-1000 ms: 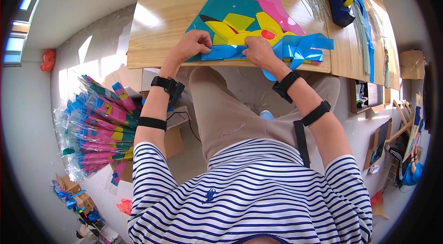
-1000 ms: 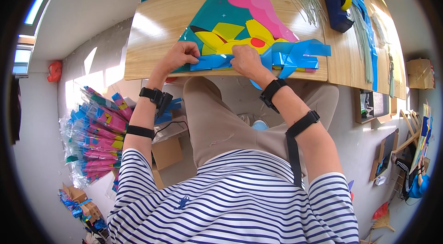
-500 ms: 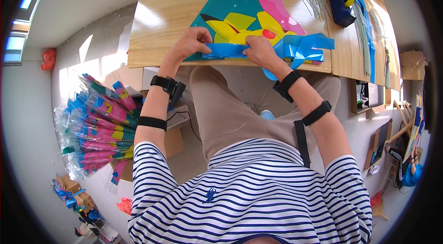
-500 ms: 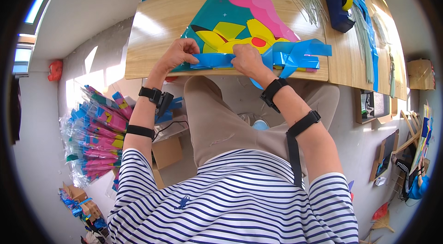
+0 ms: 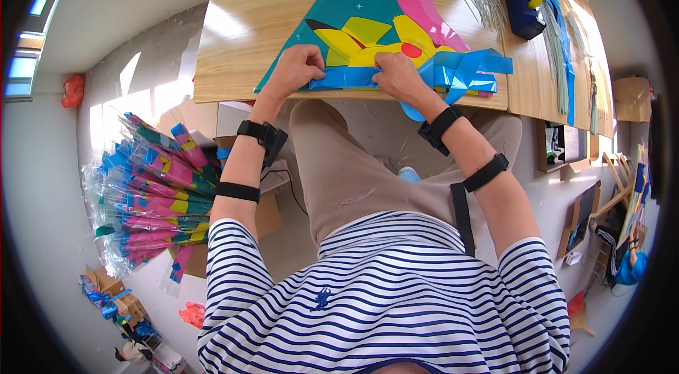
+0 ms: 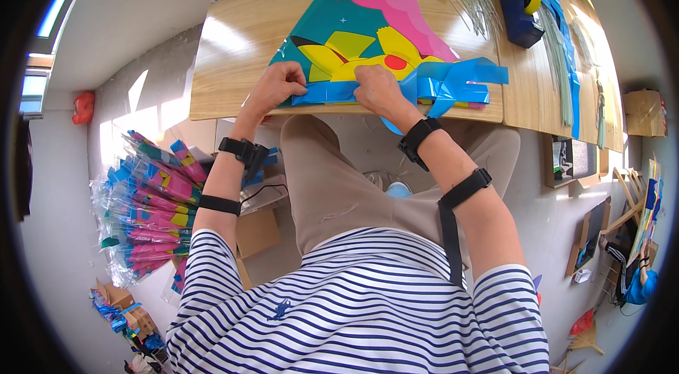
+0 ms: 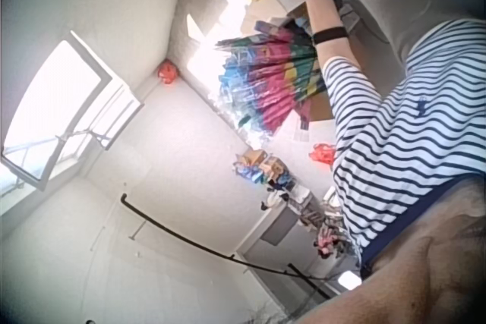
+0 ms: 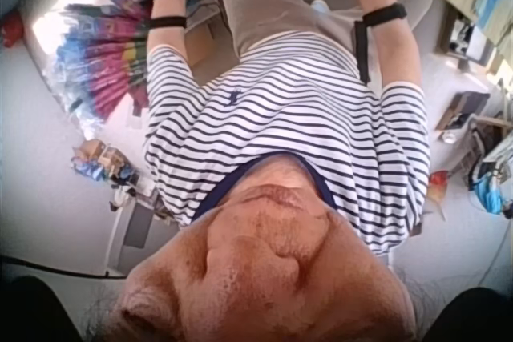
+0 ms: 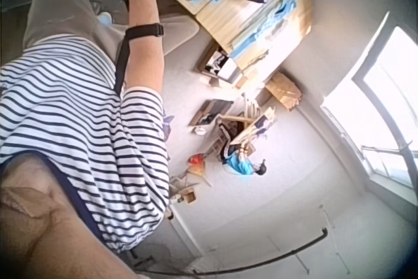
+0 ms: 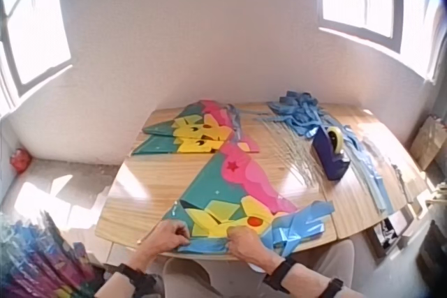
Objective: The recorder is assembling colorful paper kites by folding and taping pre-cut paper components and then sliding them into clear plastic sleeves.
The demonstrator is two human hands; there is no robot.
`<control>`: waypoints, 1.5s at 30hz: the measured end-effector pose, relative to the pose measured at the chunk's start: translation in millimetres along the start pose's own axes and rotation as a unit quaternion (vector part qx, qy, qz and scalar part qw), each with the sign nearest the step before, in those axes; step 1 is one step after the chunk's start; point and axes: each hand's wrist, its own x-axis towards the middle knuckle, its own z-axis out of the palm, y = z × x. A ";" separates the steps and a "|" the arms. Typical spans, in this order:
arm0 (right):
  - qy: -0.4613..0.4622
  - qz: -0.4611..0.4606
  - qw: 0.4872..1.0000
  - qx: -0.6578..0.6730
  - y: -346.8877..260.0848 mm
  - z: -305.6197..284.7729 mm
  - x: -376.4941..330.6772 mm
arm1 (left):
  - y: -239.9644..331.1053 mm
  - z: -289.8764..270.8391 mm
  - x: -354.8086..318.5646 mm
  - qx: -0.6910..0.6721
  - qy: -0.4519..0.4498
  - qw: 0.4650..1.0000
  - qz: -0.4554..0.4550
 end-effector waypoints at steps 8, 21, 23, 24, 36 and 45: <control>0.001 -0.003 1.000 -0.008 -3.9 -1.8 -0.6 | -0.7 10.8 -2.0 0.056 0.067 0.996 0.023; -0.003 0.001 1.000 -0.014 -4.9 -0.1 0.4 | 13.2 44.9 -23.9 0.343 0.163 0.903 0.202; 0.006 -0.004 1.000 -0.006 -1.2 2.4 0.7 | 14.9 63.2 -29.4 0.376 0.170 0.881 0.230; 0.011 -0.007 1.000 -0.002 0.2 4.1 1.1 | 14.0 66.3 -32.7 0.375 0.178 0.886 0.208; -0.160 0.040 0.986 0.026 23.7 -40.5 12.9 | 32.5 88.4 -63.9 0.383 0.193 0.888 0.162; -0.220 0.101 0.967 -0.076 112.6 -188.6 -27.1 | 39.1 92.0 -63.4 0.396 0.176 0.890 0.137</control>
